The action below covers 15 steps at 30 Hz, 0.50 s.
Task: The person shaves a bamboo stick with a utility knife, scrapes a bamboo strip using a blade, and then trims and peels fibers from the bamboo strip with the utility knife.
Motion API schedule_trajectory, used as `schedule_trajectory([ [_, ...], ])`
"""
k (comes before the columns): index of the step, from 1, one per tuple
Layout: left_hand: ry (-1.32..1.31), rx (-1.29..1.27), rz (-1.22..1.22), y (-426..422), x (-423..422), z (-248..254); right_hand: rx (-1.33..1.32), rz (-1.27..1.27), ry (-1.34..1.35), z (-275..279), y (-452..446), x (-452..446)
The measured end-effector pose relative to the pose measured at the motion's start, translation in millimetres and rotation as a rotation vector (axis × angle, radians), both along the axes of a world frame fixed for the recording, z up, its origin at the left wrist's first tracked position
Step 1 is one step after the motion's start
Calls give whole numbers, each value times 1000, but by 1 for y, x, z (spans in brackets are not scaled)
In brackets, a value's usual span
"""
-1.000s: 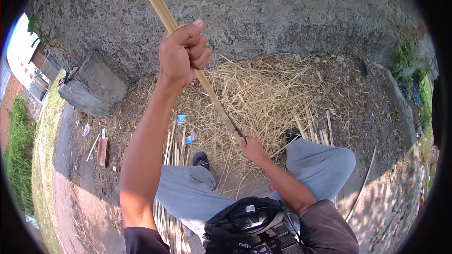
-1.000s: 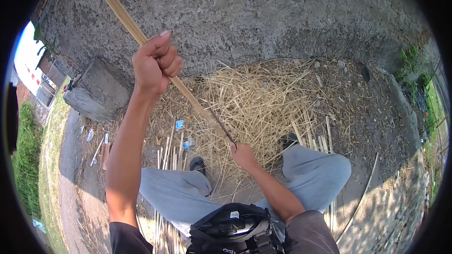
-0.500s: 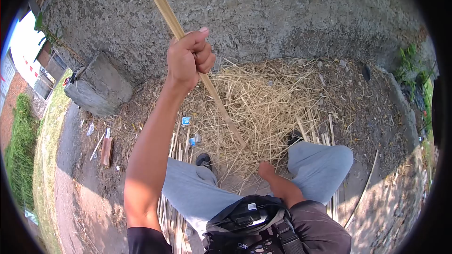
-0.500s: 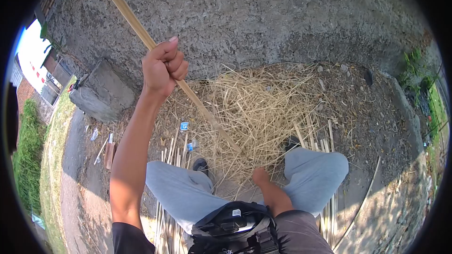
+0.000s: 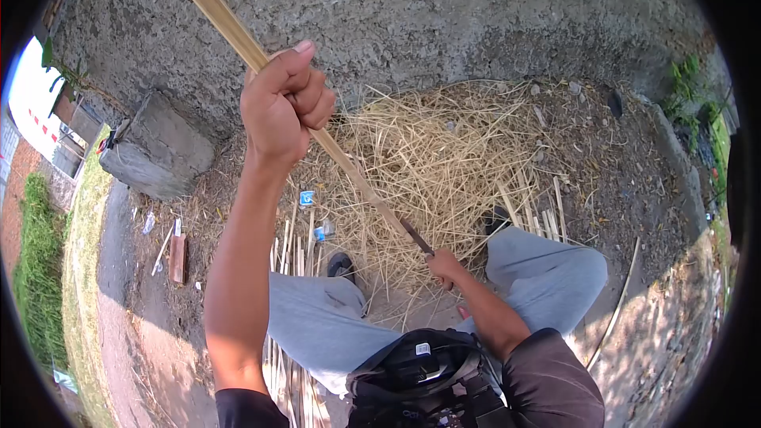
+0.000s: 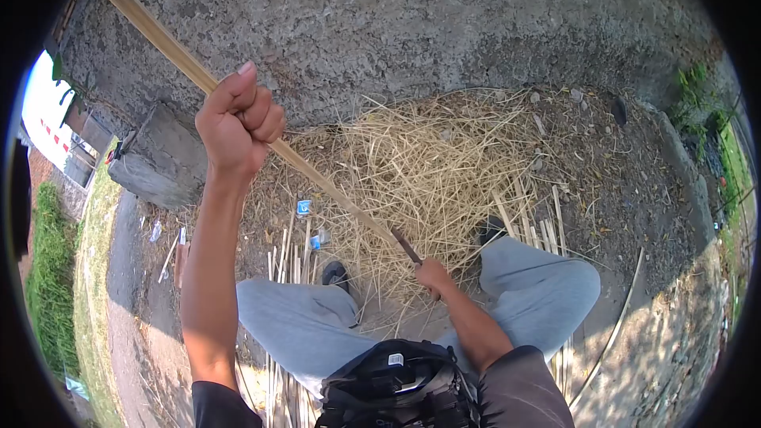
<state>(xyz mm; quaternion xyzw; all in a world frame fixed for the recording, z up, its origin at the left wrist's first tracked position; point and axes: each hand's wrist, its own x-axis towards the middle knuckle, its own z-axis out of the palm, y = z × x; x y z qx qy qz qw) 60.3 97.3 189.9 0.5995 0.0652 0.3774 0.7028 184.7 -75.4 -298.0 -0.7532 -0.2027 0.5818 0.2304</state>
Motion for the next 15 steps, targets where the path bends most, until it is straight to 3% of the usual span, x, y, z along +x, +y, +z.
schedule_trajectory([
  [2, -27, -18, 11, 5, 0, -1, 302, 173, -599, 30, 2, -18],
  [8, -55, -51, -28, 3, -4, 4, 254, 229, -779, -79, -48, -12],
  [11, -37, -91, -15, -5, -9, -4, 117, 383, -699, -89, -36, -9],
  [13, -66, -51, -3, -3, -9, 1, 128, 420, -737, -116, -33, -12],
  [15, -73, 1, 64, -9, -14, 17, 141, 458, -774, -107, -22, -9],
])
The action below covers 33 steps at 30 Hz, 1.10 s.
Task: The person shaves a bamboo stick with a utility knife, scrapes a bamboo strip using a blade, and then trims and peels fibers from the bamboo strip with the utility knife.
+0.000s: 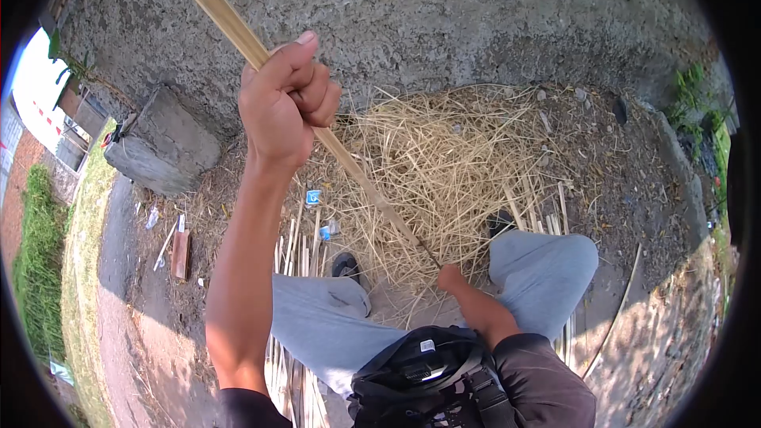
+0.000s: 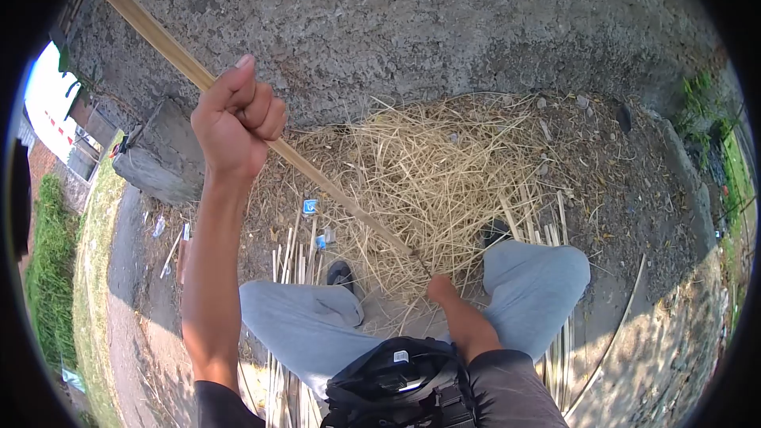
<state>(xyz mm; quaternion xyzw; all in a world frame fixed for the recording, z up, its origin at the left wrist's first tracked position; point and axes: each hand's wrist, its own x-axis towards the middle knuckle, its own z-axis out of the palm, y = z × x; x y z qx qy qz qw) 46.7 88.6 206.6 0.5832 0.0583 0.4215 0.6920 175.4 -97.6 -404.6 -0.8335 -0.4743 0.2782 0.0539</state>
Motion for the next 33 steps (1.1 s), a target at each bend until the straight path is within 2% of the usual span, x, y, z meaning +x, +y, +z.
schedule_trajectory([
  [2, 11, 31, 65, -9, -9, 24, -219, -289, 350, 48, 2, -4],
  [6, 4, 188, 305, -34, -22, 81, -144, -289, 350, 53, 2, 1],
  [7, 17, 232, 388, -40, -24, 87, -143, -193, 321, 45, 6, 5],
  [9, -9, 185, 394, -49, -19, 74, -130, -91, 286, 56, 19, 6],
  [11, -4, 145, 429, -46, -15, 50, -29, -464, 554, 101, 29, 5],
  [12, -2, 146, 465, -42, -11, 37, -21, -465, 547, 127, 33, 6],
  [15, 2, 167, 536, -37, 7, 9, 33, -382, 551, 209, 42, 16],
  [17, 4, 183, 572, -31, 15, 2, 117, -369, 535, 239, 44, 27],
  [19, 78, 274, 571, -23, 21, 2, 251, -342, 601, 282, 42, 32],
  [27, -17, 232, 448, -36, 36, 25, 648, -315, 667, 450, 2, 11],
  [29, -40, 218, 425, -38, 38, 23, 713, -308, 670, 478, -8, -1],
  [31, -112, 199, 376, -33, 44, 8, 854, -189, 541, 494, -14, -12],
  [33, -135, 219, 403, -33, 52, -11, 833, -169, 467, 502, -14, -26],
])
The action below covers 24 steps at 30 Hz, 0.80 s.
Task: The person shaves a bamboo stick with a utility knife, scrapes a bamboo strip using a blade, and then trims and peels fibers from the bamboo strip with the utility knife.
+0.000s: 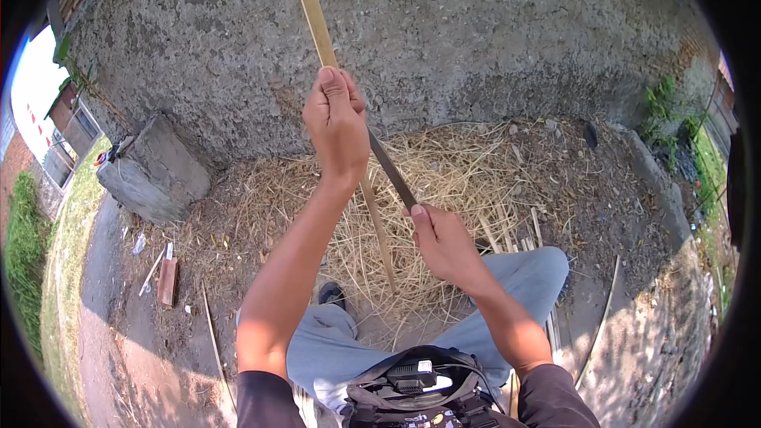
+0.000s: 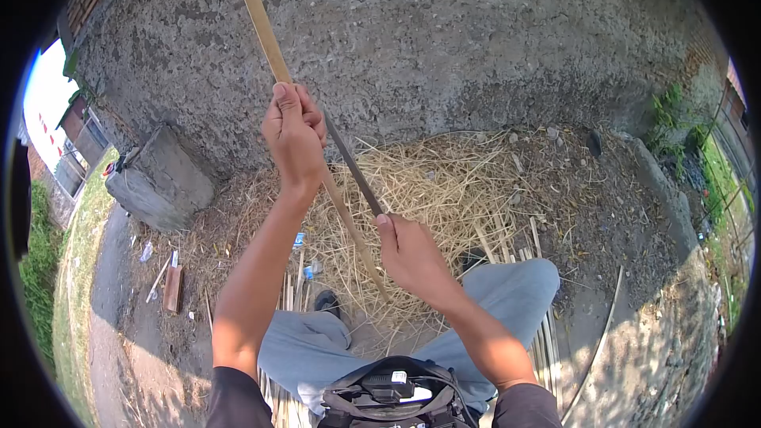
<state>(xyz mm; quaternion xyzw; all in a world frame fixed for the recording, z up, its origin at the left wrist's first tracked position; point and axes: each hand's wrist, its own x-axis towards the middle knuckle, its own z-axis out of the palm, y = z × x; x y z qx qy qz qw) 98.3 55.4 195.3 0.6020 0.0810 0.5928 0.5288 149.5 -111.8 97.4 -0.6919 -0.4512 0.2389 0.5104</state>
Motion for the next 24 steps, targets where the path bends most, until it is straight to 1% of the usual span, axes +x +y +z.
schedule_trajectory([
  [1, -23, 23, 31, -4, 2, -2, -27, 0, -75, 1, 0, -4],
  [2, -19, 25, 28, -7, 2, -3, -25, -3, -70, -8, 0, -8],
  [4, -7, 9, 57, -11, 2, -3, -56, 61, -212, -28, 2, -15],
  [7, -12, 38, 98, -15, 2, -4, -37, 36, -200, -29, -2, -20],
  [8, -7, 30, 104, -15, 1, -4, -44, 43, -196, -18, -4, -22],
  [10, -24, 40, 13, -15, 1, -5, -96, 25, -81, 5, -8, -23],
  [11, -19, 30, 16, -15, 1, -5, -105, 29, -77, 1, -7, -27],
  [13, -23, 51, 21, -17, 1, -5, -90, -7, -72, -10, -8, -35],
  [14, -20, 51, 18, -14, 0, -5, -90, -10, -69, -34, -6, -35],
  [15, -32, 46, 34, -10, -3, -7, -132, 12, -163, -74, -3, -33],
  [16, -47, 43, 51, -9, -4, -6, -172, 34, -260, -77, -1, -35],
  [17, -54, 53, 48, -8, -2, -2, -162, 30, -267, -76, 2, -31],
  [19, -20, 56, 102, -10, -1, -6, -210, 78, -146, -69, 1, -26],
  [20, -8, 49, 96, -12, 0, -8, -217, 74, -134, -64, -1, -28],
  [22, -35, 46, 95, -12, 3, -5, -313, 92, -174, -53, 0, -25],
  [24, -44, 16, 64, -7, -1, -5, -326, 94, -168, -48, -4, -25],
])
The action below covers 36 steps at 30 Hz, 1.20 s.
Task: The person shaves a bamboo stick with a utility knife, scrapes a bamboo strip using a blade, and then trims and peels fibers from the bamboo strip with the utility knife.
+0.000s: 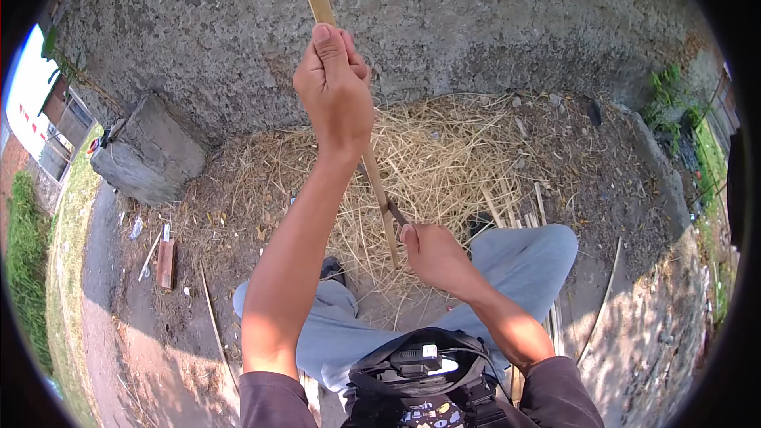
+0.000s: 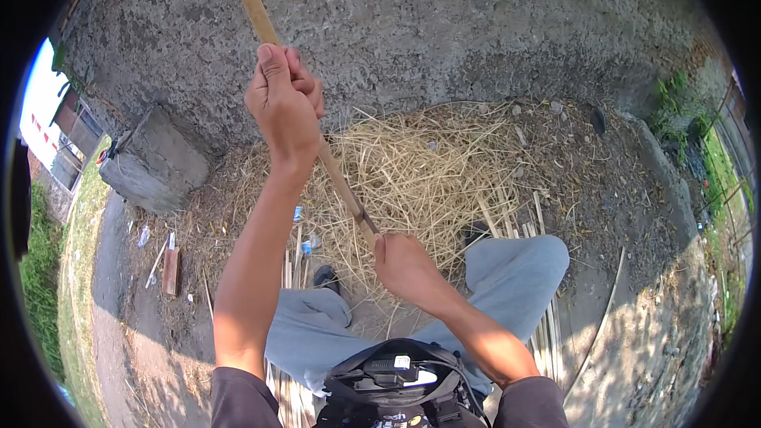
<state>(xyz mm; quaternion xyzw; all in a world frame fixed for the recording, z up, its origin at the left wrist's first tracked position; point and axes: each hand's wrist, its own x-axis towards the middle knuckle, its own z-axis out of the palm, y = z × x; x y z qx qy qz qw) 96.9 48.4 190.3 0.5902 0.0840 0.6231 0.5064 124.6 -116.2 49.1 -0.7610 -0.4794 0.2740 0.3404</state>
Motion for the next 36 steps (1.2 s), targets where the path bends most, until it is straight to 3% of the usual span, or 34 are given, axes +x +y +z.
schedule_trajectory([
  [4, 1, 16, -8, 1, -3, 0, 4, 40, -118, 0, 3, 2],
  [8, 22, 84, -8, 2, 0, -2, -51, 61, 2, 8, 20, 18],
  [10, 16, 79, -7, 7, 3, -2, -166, -76, 632, 5, 26, 26],
  [14, -12, 0, -46, 16, 4, -1, -180, -56, 629, -1, 18, 21],
  [16, -2, -19, -52, 16, 4, 0, 14, 64, -357, -17, 13, 4],
  [17, -1, -17, -58, 15, 2, 0, 15, 58, -356, -17, 12, 6],
  [19, 19, -7, -76, 11, -2, 0, 70, 75, -17, -10, 12, 13],
  [20, 19, -4, -78, 9, -4, 0, 73, 72, -19, -8, 13, 17],
  [22, 6, -13, -90, 6, -5, 0, -114, -175, 967, -6, 16, 21],
  [23, 5, -10, -90, 5, -4, 1, -110, -174, 967, -5, 14, 17],
  [25, 12, 37, -48, 3, -1, 0, 127, -75, 383, -2, 10, 4],
  [26, 11, 40, -49, 3, 0, 0, 129, -76, 382, 12, 9, 0],
  [28, 21, 46, -74, 3, 0, 0, 350, -76, 11, 51, 1, -5],
  [34, 4, 22, -76, -6, -1, 1, 267, -47, -51, 108, -6, -2],
  [36, 2, 25, -89, -5, 0, 1, 300, -87, -49, 63, 2, -11],
])
